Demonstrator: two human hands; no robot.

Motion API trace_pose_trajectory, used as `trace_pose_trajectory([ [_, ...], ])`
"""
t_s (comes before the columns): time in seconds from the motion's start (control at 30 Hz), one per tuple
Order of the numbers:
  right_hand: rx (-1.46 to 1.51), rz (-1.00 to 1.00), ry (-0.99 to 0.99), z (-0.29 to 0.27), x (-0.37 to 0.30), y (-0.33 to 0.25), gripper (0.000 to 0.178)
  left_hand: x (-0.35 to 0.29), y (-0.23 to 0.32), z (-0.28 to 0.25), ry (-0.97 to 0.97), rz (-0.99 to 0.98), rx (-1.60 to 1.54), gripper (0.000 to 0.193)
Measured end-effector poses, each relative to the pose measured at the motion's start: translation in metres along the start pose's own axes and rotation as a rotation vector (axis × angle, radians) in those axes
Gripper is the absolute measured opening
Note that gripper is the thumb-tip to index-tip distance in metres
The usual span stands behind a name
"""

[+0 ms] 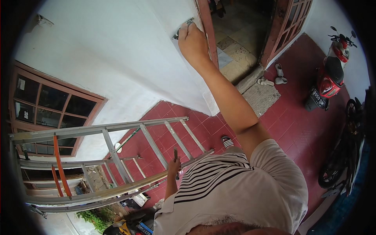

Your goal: The person sands the corner of a white wall with a block of sandpaper and then applies filler or plaster using two small putty knives.

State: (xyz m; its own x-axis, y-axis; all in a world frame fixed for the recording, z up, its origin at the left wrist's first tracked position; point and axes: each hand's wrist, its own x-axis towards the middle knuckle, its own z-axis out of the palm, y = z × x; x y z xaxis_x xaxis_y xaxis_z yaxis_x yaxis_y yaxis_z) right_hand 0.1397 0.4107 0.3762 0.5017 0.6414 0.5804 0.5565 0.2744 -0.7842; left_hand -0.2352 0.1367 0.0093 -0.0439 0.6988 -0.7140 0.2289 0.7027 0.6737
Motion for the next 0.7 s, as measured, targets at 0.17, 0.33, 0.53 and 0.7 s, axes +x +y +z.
trace_pose_trajectory([
  [0.17,-0.105,0.286,-0.025,0.037,-0.082,0.111,0.035,-0.005,0.02,0.015,0.012,0.022,0.001,0.027],
  [0.33,-0.021,0.269,-0.095,0.037,-0.075,0.089,0.032,-0.007,0.012,0.012,-0.03,0.01,0.011,0.026],
  [0.53,0.066,0.055,0.035,0.029,-0.052,0.051,0.03,-0.012,0.026,0.019,-0.026,0.02,0.057,0.03],
  [0.7,-0.036,0.486,-0.196,0.052,-0.142,0.228,0.035,-0.01,0.056,0.035,-0.041,0.085,0.03,0.032],
])
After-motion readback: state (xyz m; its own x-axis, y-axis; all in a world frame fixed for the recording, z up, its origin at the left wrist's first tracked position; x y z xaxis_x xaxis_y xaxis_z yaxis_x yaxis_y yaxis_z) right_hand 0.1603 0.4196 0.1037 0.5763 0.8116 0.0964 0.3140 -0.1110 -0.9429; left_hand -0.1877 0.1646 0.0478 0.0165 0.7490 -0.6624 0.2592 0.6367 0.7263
